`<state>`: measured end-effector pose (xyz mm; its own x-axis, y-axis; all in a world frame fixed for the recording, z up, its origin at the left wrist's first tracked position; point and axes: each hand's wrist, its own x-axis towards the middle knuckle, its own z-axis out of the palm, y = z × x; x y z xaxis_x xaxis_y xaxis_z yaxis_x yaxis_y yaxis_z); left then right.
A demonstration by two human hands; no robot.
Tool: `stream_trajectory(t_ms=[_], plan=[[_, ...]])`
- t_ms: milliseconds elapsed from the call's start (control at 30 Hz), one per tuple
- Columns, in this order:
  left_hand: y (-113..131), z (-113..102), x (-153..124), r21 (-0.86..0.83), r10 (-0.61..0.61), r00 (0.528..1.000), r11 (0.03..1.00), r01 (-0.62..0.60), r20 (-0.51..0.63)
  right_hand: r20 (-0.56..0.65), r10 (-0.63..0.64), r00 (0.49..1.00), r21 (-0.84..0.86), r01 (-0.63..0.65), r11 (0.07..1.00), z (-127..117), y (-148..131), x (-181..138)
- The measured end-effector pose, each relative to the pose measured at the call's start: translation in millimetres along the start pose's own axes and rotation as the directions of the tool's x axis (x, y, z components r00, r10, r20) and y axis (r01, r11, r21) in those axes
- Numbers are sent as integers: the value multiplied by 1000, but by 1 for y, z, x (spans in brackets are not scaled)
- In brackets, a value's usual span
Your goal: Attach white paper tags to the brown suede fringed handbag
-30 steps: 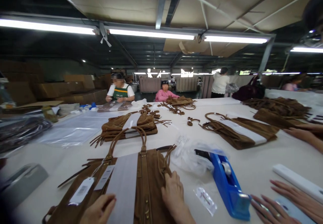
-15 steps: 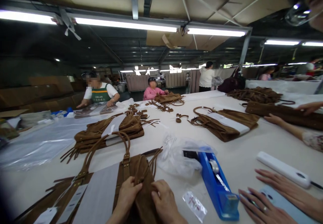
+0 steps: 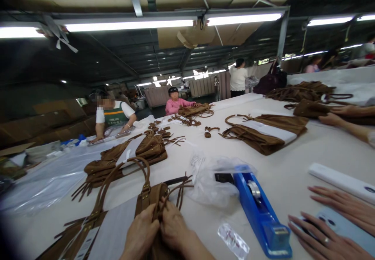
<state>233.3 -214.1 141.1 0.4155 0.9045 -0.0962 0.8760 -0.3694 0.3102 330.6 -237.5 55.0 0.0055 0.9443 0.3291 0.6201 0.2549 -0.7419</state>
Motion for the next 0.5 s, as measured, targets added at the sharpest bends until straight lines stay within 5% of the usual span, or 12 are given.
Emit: stream_trajectory(t_ms=[100, 267, 367, 500], plan=[[-1, -2, 0, -33, -9, 1000, 999, 9, 14, -105, 86, 991, 57, -81, 995, 4, -1, 3], [-2, -6, 1, -107, 8, 1000, 994, -5, 26, -5, 52, 999, 386, -46, 921, 9, -9, 11], [-9, -8, 3, -219, 6, 1000, 976, -6, 0, -41, 285, 958, 475, -232, 849, 14, 3, 13], [-24, -12, 6, -432, -4, 1000, 902, 8, 11, -68, 551, 832, 538, -434, 722, 24, 26, 22]])
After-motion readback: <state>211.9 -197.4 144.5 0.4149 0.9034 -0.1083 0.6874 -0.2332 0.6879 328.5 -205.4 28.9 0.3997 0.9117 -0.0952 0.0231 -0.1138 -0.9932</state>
